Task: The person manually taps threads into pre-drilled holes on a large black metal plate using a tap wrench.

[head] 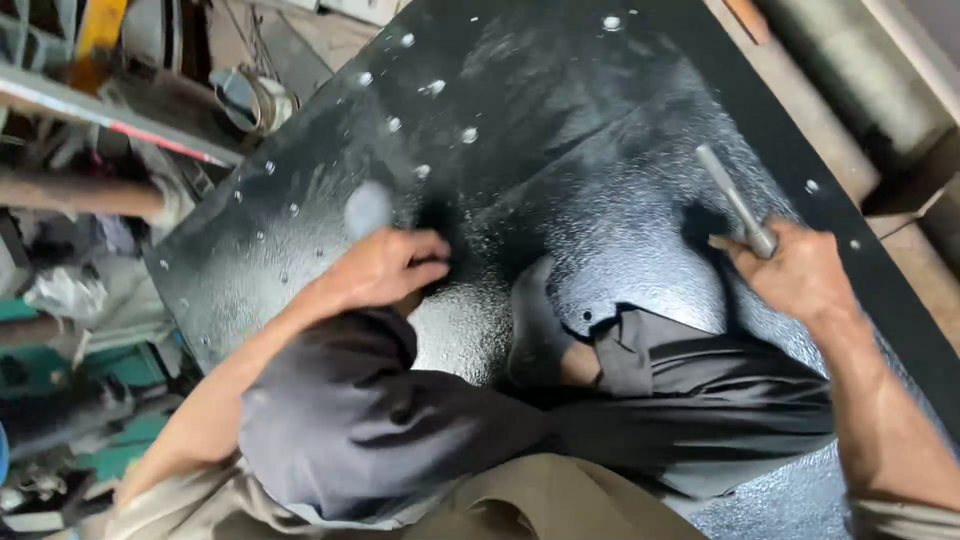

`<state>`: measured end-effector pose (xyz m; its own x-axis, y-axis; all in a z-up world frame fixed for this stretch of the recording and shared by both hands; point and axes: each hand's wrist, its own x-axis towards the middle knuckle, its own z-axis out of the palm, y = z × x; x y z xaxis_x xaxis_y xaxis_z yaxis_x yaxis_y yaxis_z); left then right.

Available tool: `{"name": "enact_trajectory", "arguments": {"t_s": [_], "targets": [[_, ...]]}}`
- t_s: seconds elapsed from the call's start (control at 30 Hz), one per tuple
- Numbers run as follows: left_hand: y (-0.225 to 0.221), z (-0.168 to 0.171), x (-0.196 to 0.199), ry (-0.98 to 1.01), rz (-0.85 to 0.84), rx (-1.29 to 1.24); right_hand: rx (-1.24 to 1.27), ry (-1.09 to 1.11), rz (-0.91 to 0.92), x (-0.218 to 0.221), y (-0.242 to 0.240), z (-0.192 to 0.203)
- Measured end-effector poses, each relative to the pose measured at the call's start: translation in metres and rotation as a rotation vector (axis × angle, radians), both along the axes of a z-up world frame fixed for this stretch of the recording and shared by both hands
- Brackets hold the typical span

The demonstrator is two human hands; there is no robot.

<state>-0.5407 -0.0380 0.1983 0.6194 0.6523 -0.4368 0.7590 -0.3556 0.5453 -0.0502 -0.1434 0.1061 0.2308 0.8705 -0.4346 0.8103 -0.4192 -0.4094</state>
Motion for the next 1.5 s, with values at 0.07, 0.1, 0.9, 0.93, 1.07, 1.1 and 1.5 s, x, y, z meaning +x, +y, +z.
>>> {"name": "enact_trajectory", "arguments": {"t_s": [0.07,0.1,0.9,0.93,1.07,1.1,1.5], "targets": [[-0.026,-0.019,-0.035,-0.013,0.075,-0.114,0.064,-0.015,0.029,-0.012,-0.010,-0.013],[-0.045,-0.028,-0.055,-0.016,0.130,-0.233,0.124,-0.013,0.042,-0.020,-0.013,-0.020],[-0.016,-0.027,-0.237,0.065,0.322,-0.197,0.223,0.101,0.552,-0.384,0.242,0.057],[-0.009,-0.027,-0.233,0.066,0.303,-0.188,0.233,0.098,0.533,-0.389,0.236,0.070],[0.001,-0.024,-0.198,0.011,0.158,-0.091,0.344,0.130,0.389,-0.412,0.188,0.117],[-0.002,-0.022,-0.182,-0.031,0.081,-0.064,0.388,0.152,0.271,-0.415,0.158,0.130],[-0.143,0.023,-0.111,-0.085,-0.451,0.000,0.328,0.512,-0.637,-0.311,-0.130,0.014]]}}
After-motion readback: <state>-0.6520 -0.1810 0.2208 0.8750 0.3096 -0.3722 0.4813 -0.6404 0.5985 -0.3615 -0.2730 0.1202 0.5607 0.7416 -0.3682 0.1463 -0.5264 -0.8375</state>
